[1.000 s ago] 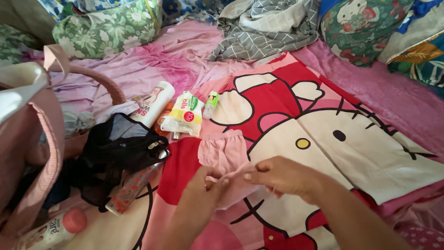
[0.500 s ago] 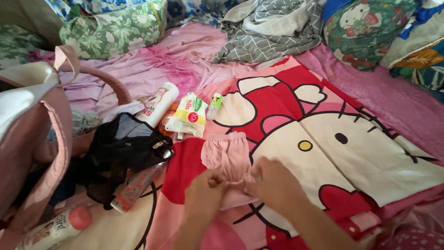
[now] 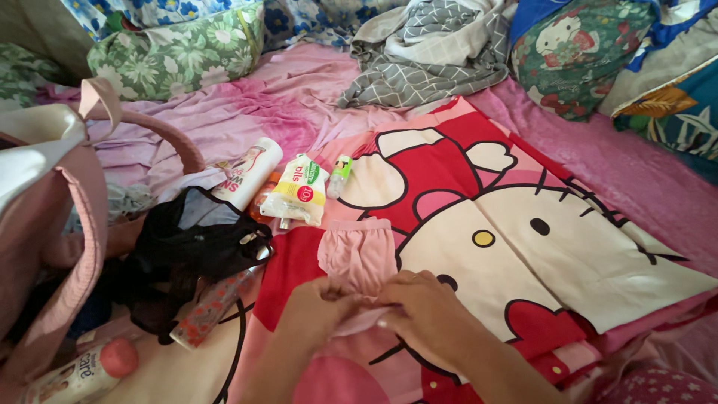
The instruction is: The person folds underwear and small clothing items on a bed and places them into a pink backpack, with toiletry bottles and a pouch laid out beside the bag. They handle each garment one at a time, smoothing and folding it before adding it to the bag.
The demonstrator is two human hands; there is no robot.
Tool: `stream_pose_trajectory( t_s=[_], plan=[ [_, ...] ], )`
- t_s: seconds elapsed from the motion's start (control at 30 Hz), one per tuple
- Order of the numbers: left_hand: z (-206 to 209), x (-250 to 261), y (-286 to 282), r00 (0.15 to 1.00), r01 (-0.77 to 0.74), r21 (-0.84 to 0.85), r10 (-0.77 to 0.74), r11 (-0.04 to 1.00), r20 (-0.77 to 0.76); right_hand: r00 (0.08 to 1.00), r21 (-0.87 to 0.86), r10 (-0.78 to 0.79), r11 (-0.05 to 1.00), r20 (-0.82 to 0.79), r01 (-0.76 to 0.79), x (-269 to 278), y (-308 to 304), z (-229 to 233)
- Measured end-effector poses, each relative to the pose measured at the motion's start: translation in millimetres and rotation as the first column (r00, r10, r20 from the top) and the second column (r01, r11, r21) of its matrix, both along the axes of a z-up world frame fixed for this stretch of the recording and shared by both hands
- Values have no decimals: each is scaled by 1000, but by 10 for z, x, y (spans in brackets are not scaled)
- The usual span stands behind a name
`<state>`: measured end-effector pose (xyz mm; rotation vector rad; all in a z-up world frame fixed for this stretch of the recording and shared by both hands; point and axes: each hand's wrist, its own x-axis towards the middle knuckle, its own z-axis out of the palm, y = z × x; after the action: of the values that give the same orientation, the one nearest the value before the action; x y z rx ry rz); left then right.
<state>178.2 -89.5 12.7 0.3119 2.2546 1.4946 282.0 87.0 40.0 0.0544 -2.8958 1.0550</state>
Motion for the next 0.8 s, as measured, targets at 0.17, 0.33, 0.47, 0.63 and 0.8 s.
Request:
stream_pose_trajectory(
  t_s=[0.17,0.33,0.47,0.63,0.8],
  plan=[
    [-78,199,-172,993,70,162,-53,984,-103,992,12,-40,999,-116,42,-65,-43,21],
    [-203,208,-270,894,16,7,-11,1000,-447,990,60,-130,990,56,126,-147,-95,46],
    [-107,155,-292,978,-78,-232,30,969,-205,962,-14,-220,974,160,225,-231,-94,64],
    [42,171,-169,967,-222,-289,173,931,-185,972,-148,-194,966,129,213,-388,-57,-15],
    [35,97,-80,943,-322,-285,279,903,-180,952,-154,-265,945,154,288,-465,-39,-118]
  ],
)
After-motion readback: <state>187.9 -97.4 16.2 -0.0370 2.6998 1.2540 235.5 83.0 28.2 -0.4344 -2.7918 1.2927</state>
